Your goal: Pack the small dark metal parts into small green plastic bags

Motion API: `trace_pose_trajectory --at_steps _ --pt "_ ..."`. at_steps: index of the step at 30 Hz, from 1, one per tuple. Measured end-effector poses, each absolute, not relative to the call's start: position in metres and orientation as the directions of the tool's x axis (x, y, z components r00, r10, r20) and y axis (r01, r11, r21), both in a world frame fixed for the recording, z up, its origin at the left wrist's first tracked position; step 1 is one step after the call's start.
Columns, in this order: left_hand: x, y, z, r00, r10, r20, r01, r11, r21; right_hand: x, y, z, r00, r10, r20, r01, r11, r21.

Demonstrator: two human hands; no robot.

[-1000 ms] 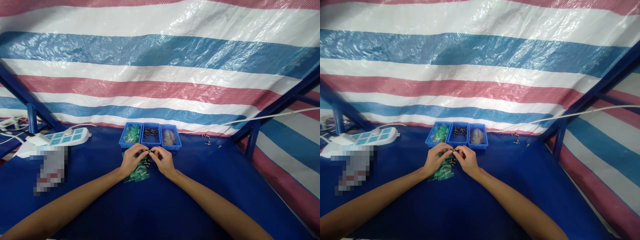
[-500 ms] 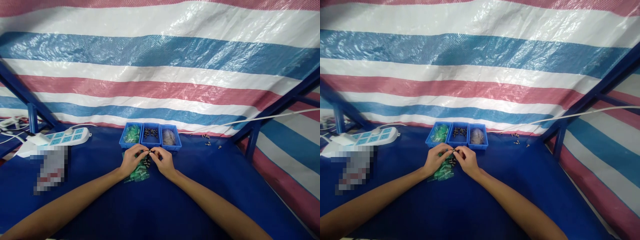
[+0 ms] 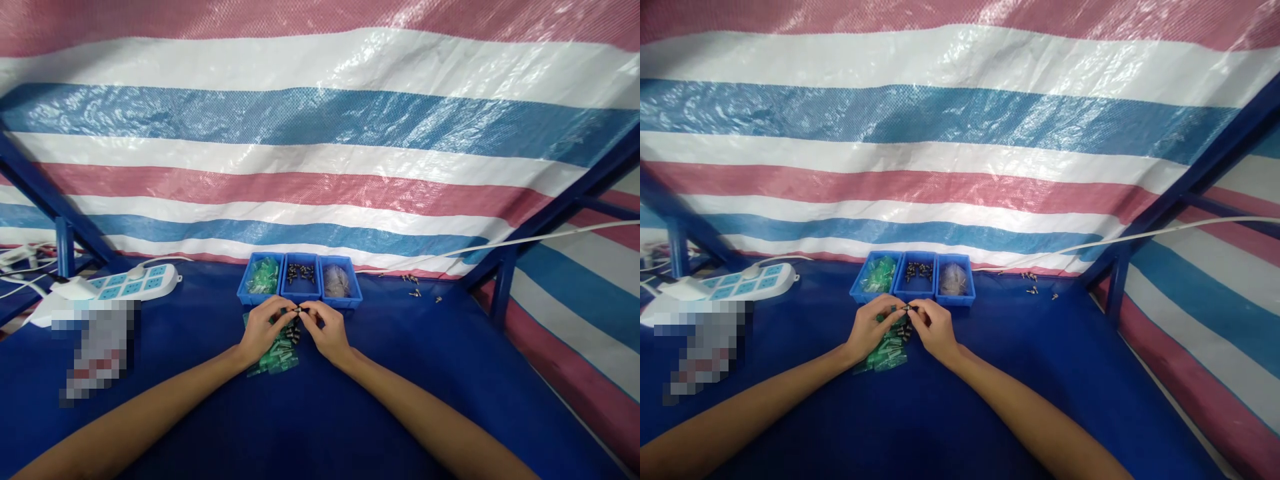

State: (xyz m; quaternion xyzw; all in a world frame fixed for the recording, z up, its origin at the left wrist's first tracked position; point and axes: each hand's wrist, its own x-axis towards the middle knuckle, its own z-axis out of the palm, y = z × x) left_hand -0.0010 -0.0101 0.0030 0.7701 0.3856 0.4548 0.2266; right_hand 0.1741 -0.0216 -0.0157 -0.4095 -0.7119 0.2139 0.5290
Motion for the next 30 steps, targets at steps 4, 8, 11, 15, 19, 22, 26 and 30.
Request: trace_pose_trajectory --at_steps 4,8,11,15,19,22,26,30 --pt "-0.001 -0.010 0.003 0.278 0.823 0.495 0.394 -0.568 0.723 0.175 -0.022 -0.015 -0.105 0.801 0.589 0.343 0.585 -0.735" --pt "0.000 -0.010 0.005 0.259 0.839 0.479 0.399 -0.544 0.738 0.175 -0.024 -0.012 -0.091 0.789 0.607 0.338 0.598 -0.727" --pt "0.000 -0.010 0.006 0.244 0.848 0.471 0.402 -0.530 0.747 0.175 -0.024 -0.012 -0.099 0.776 0.623 0.339 0.615 -0.712" --pt "-0.001 -0.012 0.006 0.255 0.853 0.455 0.398 -0.522 0.754 0.175 -0.024 -0.011 -0.129 0.762 0.635 0.355 0.633 -0.688" --pt "-0.002 -0.014 0.004 0.243 0.836 0.492 0.349 -0.548 0.760 0.176 -0.025 -0.009 -0.134 0.759 0.638 0.356 0.637 -0.684" --pt "-0.003 -0.013 0.000 0.223 0.822 0.524 0.351 -0.569 0.744 0.176 -0.026 -0.009 -0.128 0.760 0.637 0.359 0.635 -0.684" --pt "-0.002 -0.010 0.000 0.229 0.785 0.576 0.362 -0.618 0.698 0.176 -0.025 -0.007 -0.131 0.756 0.641 0.366 0.638 -0.678" --pt "-0.002 -0.009 0.004 0.248 0.755 0.608 0.407 -0.650 0.641 0.176 -0.026 -0.005 -0.116 0.759 0.641 0.369 0.632 -0.681"
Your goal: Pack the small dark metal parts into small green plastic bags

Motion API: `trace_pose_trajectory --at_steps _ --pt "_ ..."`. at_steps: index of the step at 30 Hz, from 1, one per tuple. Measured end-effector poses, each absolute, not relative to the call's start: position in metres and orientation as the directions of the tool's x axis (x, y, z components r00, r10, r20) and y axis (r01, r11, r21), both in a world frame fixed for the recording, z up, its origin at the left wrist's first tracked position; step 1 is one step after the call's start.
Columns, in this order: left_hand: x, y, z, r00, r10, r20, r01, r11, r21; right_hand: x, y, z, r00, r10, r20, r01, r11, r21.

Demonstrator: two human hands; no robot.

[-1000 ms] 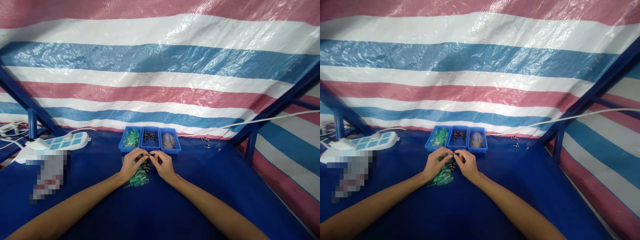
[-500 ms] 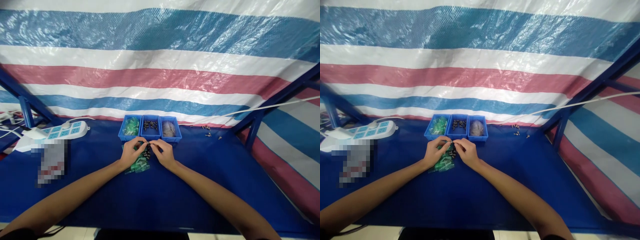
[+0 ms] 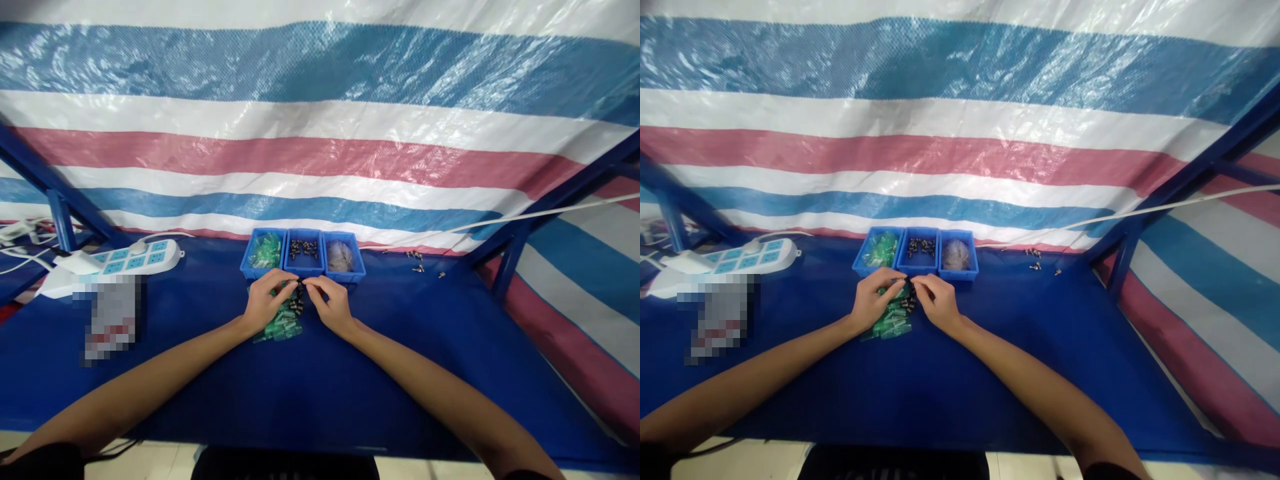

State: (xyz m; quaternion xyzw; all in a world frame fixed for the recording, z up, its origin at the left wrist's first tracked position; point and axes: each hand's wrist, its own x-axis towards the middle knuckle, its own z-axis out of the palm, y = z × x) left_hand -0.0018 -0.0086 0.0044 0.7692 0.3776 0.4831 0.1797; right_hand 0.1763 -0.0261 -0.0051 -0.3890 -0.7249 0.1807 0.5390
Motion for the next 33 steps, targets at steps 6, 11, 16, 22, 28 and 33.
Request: trace_pose_trajectory --at_steps 6,11,16,22,28,33 --pt "-0.002 -0.008 0.002 0.261 0.772 0.580 0.358 -0.635 0.684 0.176 -0.026 -0.007 -0.125 0.766 0.630 0.383 0.623 -0.681" --pt "0.000 -0.009 0.002 0.244 0.819 0.519 0.338 -0.574 0.746 0.176 -0.026 -0.009 -0.124 0.758 0.640 0.371 0.634 -0.679" --pt "0.001 -0.010 -0.001 0.227 0.855 0.466 0.266 -0.514 0.815 0.176 -0.026 -0.010 -0.121 0.766 0.632 0.363 0.626 -0.690" --pt "-0.001 -0.009 -0.008 0.240 0.861 0.449 0.208 -0.498 0.842 0.175 -0.025 -0.010 -0.129 0.747 0.652 0.354 0.649 -0.673" --pt "-0.002 -0.009 -0.010 0.252 0.853 0.456 0.198 -0.507 0.839 0.174 -0.024 -0.012 -0.179 0.747 0.641 0.357 0.656 -0.665" --pt "-0.002 -0.009 -0.007 0.265 0.848 0.460 0.211 -0.516 0.830 0.175 -0.026 -0.010 -0.149 0.804 0.576 0.383 0.584 -0.716"
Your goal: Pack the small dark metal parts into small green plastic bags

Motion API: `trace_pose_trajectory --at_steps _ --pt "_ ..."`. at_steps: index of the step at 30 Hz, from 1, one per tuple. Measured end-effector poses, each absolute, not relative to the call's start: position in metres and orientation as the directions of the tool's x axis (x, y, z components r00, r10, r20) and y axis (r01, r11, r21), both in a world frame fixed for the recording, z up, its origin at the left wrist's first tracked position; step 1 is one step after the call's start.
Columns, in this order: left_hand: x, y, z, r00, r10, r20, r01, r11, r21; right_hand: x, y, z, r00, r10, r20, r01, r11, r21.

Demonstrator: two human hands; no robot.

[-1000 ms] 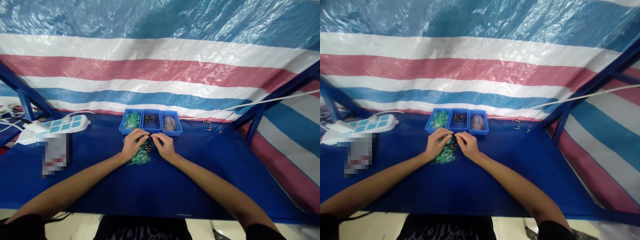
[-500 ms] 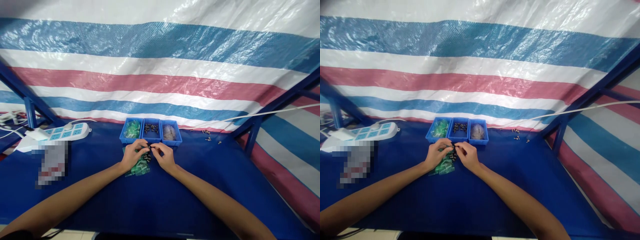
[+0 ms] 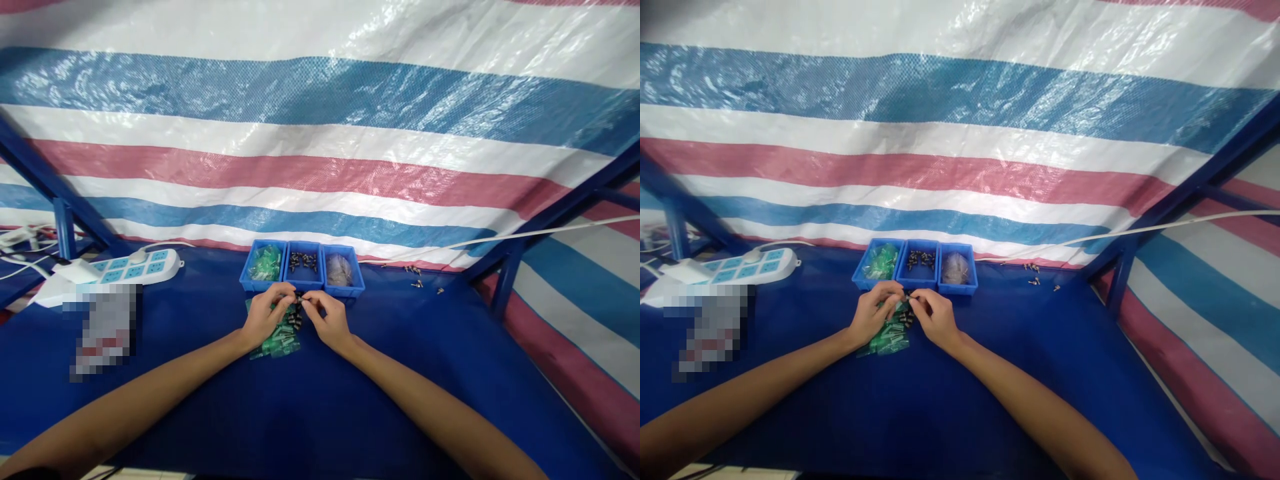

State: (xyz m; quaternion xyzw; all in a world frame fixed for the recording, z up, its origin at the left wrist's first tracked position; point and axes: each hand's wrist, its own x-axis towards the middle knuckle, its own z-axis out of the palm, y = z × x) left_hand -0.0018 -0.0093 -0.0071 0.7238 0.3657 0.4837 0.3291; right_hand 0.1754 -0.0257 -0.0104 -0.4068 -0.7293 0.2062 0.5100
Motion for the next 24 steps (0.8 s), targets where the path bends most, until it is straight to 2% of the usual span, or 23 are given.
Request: trace_pose_trajectory --at_steps 11,19,24 --pt "-0.0015 -0.0069 -0.0015 0.356 0.724 0.592 0.326 -0.689 0.647 0.1763 -0.0251 -0.0085 -0.138 0.807 0.575 0.406 0.575 -0.710" --pt "-0.0013 -0.0095 0.0016 0.370 0.722 0.584 0.357 -0.691 0.628 0.1764 -0.0238 -0.0086 -0.157 0.803 0.574 0.405 0.583 -0.704" --pt "-0.0009 -0.0090 0.0014 0.287 0.763 0.579 0.350 -0.646 0.679 0.1761 -0.0249 -0.0101 -0.110 0.807 0.580 0.376 0.574 -0.728"
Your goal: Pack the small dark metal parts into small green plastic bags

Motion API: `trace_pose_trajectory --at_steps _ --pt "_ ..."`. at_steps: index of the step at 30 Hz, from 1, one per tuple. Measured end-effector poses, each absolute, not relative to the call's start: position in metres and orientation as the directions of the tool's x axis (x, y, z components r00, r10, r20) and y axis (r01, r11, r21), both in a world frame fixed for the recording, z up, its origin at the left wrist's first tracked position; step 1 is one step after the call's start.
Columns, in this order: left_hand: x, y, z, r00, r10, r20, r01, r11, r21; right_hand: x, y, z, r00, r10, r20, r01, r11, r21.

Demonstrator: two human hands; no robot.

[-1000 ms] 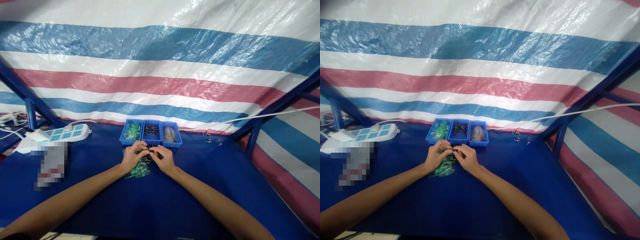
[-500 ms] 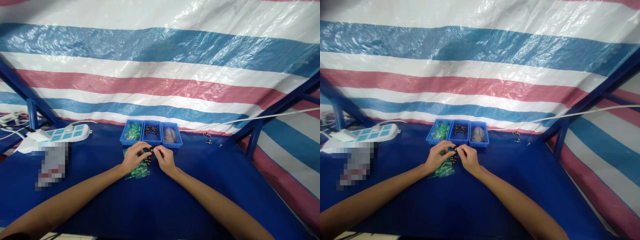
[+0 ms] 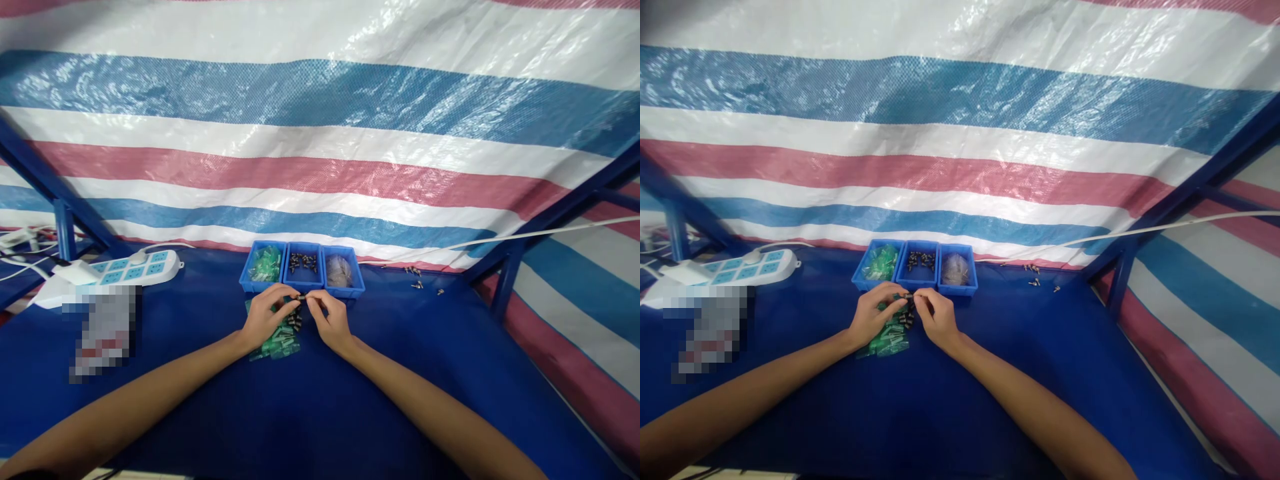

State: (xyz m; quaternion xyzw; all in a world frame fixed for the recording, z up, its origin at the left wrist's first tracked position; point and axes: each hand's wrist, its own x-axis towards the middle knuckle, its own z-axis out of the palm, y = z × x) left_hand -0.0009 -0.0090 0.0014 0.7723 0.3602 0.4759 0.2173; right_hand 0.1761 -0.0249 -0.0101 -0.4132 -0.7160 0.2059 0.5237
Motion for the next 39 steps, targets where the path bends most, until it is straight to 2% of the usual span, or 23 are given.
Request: trace_pose_trajectory --at_steps 3,17,28,35,39 --pt "-0.0007 -0.0086 0.0016 0.256 0.781 0.570 0.340 -0.624 0.703 0.1749 -0.0254 -0.0122 -0.087 0.808 0.582 0.372 0.568 -0.734" --pt "-0.0010 -0.0089 0.0012 0.302 0.793 0.529 0.322 -0.607 0.727 0.1751 -0.0255 -0.0120 -0.109 0.800 0.590 0.387 0.581 -0.716" --pt "-0.0010 -0.0111 0.0027 0.313 0.734 0.602 0.364 -0.679 0.638 0.1750 -0.0241 -0.0105 -0.160 0.791 0.591 0.381 0.602 -0.702" --pt "-0.0026 -0.0146 0.0010 0.267 0.787 0.557 0.327 -0.617 0.715 0.1748 -0.0248 -0.0079 -0.173 0.792 0.585 0.417 0.597 -0.686" --pt "-0.0035 -0.0130 -0.0014 0.242 0.784 0.572 0.316 -0.621 0.717 0.1751 -0.0253 -0.0072 -0.164 0.790 0.591 0.405 0.600 -0.689"
